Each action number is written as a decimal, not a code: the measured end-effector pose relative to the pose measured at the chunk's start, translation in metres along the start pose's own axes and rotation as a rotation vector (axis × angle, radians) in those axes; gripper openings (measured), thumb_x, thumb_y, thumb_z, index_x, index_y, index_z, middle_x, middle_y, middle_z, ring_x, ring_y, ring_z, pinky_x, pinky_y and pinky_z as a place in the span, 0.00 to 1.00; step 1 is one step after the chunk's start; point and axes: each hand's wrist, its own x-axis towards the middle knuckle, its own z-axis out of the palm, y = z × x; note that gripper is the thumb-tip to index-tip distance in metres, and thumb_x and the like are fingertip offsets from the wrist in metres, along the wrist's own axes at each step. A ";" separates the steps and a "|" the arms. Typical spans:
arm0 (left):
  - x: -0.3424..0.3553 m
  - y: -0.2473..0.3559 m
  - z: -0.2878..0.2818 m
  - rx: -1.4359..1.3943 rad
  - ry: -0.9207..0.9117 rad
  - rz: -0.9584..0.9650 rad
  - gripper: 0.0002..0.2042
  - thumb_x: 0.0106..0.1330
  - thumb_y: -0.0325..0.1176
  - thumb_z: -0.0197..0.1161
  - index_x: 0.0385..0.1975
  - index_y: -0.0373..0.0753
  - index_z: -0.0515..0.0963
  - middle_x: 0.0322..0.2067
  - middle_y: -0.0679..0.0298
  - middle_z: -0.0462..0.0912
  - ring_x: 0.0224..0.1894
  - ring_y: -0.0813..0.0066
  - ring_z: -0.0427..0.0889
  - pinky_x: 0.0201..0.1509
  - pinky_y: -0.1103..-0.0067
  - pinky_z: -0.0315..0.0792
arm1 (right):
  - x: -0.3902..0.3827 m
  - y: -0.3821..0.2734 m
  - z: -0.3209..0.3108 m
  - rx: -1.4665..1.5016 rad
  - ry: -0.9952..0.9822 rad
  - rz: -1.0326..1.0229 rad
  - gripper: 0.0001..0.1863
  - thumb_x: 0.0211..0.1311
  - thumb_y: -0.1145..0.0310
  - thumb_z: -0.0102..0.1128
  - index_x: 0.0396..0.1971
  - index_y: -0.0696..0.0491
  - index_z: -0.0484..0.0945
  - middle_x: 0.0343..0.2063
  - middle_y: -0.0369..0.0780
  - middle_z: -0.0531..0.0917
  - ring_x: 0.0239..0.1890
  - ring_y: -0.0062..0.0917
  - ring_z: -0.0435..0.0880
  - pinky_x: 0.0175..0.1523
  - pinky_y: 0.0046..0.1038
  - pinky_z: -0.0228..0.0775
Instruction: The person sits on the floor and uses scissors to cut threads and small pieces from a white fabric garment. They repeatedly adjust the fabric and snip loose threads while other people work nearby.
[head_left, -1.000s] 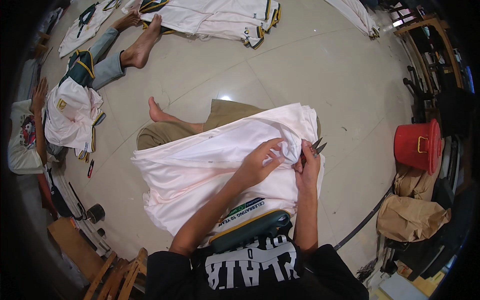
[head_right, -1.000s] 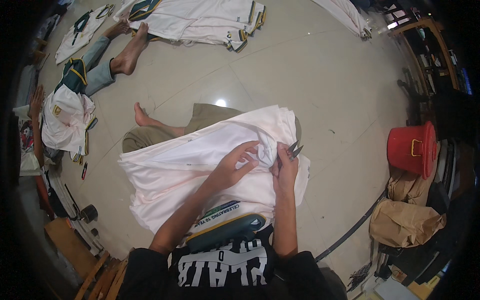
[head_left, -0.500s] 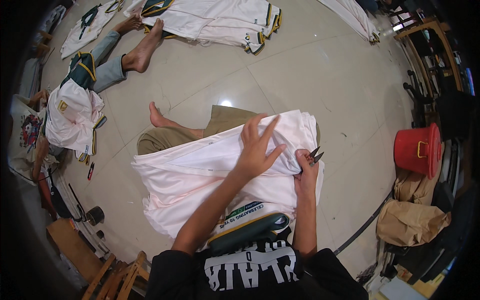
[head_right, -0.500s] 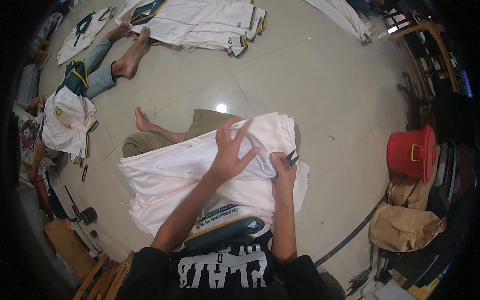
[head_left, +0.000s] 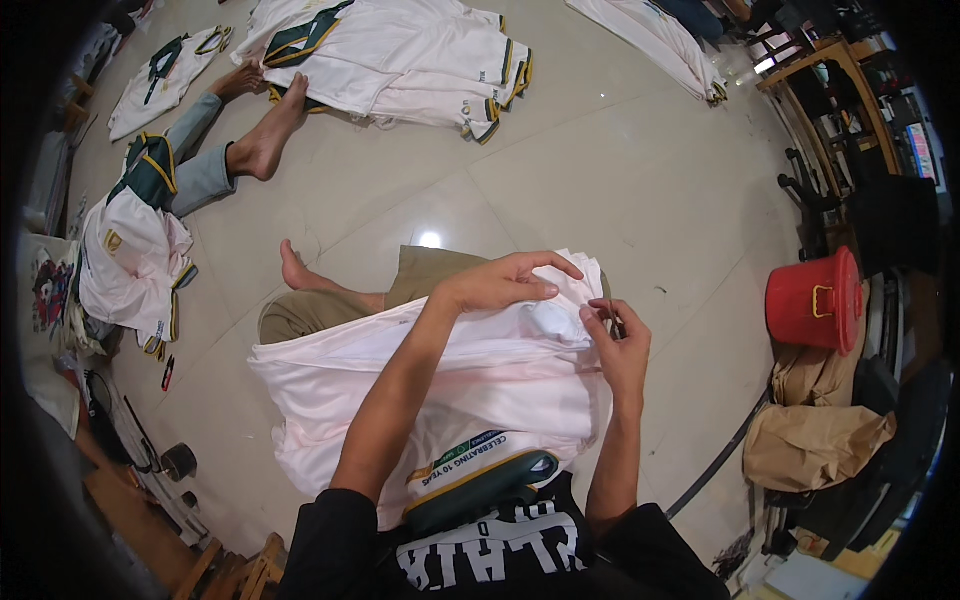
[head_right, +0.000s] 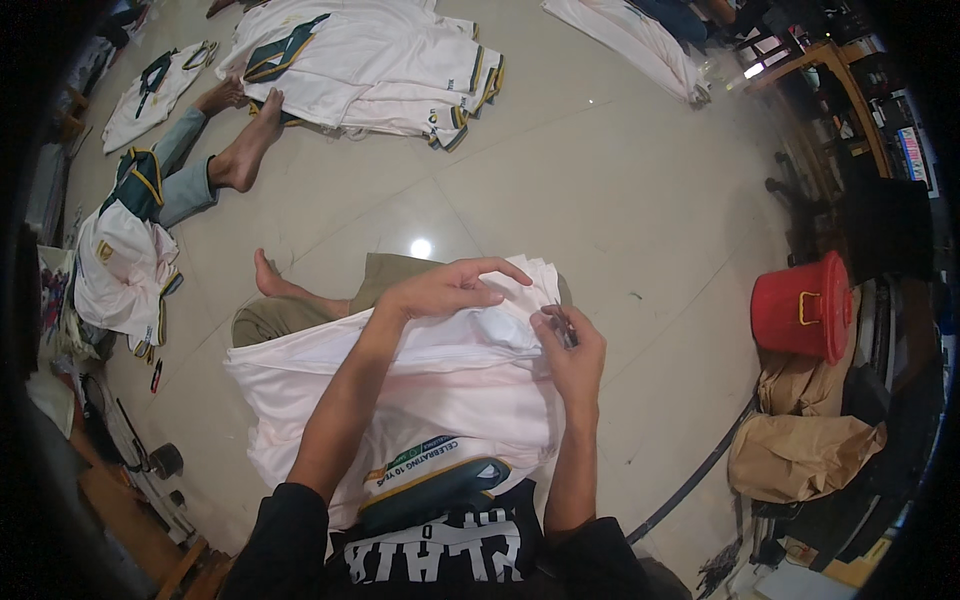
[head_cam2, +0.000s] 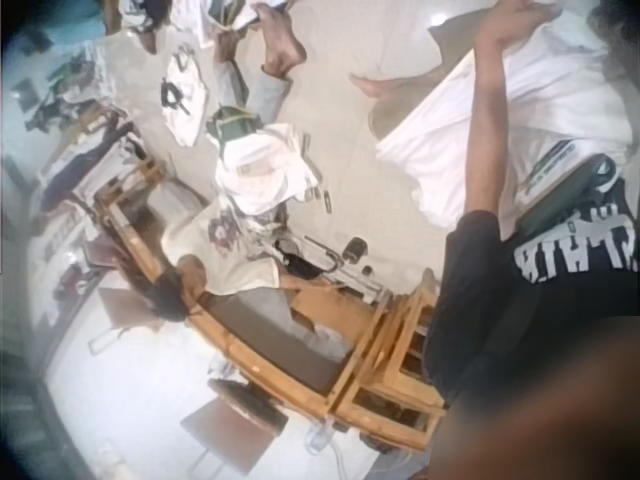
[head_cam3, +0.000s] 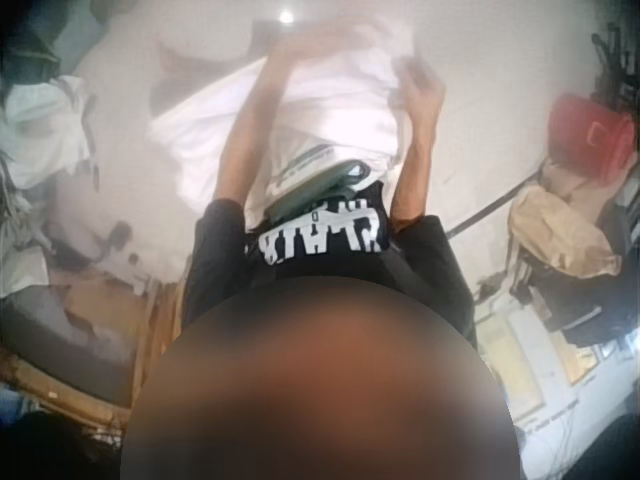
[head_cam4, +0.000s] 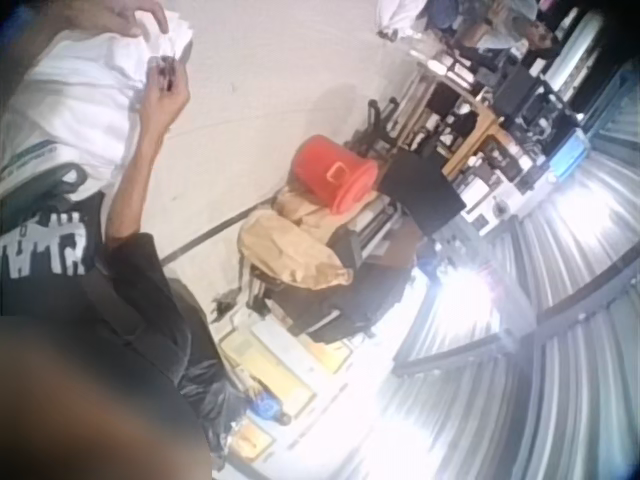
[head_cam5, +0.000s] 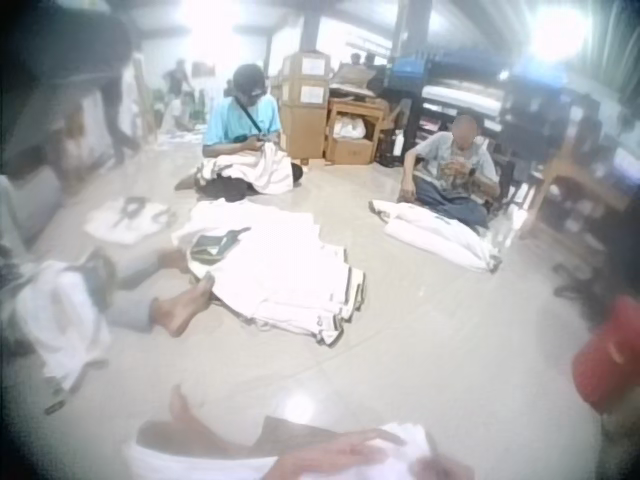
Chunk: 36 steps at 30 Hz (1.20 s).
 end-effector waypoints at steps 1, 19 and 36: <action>0.003 0.000 -0.003 -0.036 -0.032 0.008 0.20 0.72 0.34 0.58 0.62 0.41 0.72 0.40 0.72 0.78 0.38 0.89 0.72 0.45 0.85 0.66 | 0.004 -0.001 -0.003 -0.042 0.005 -0.065 0.15 0.56 0.67 0.73 0.39 0.59 0.81 0.28 0.34 0.82 0.32 0.16 0.77 0.39 0.20 0.69; 0.020 0.013 -0.014 -0.172 -0.154 0.019 0.27 0.72 0.32 0.57 0.70 0.36 0.62 0.69 0.61 0.66 0.70 0.73 0.64 0.72 0.76 0.58 | 0.016 -0.008 -0.041 0.025 -0.233 -0.199 0.19 0.47 0.77 0.77 0.42 0.56 0.87 0.34 0.36 0.87 0.33 0.15 0.79 0.36 0.18 0.67; 0.019 0.018 -0.009 -0.177 -0.115 0.023 0.28 0.70 0.33 0.58 0.70 0.36 0.63 0.69 0.60 0.65 0.72 0.70 0.61 0.74 0.73 0.55 | 0.010 -0.009 -0.036 0.038 -0.180 -0.189 0.18 0.45 0.78 0.78 0.40 0.56 0.88 0.33 0.35 0.88 0.28 0.11 0.73 0.30 0.16 0.59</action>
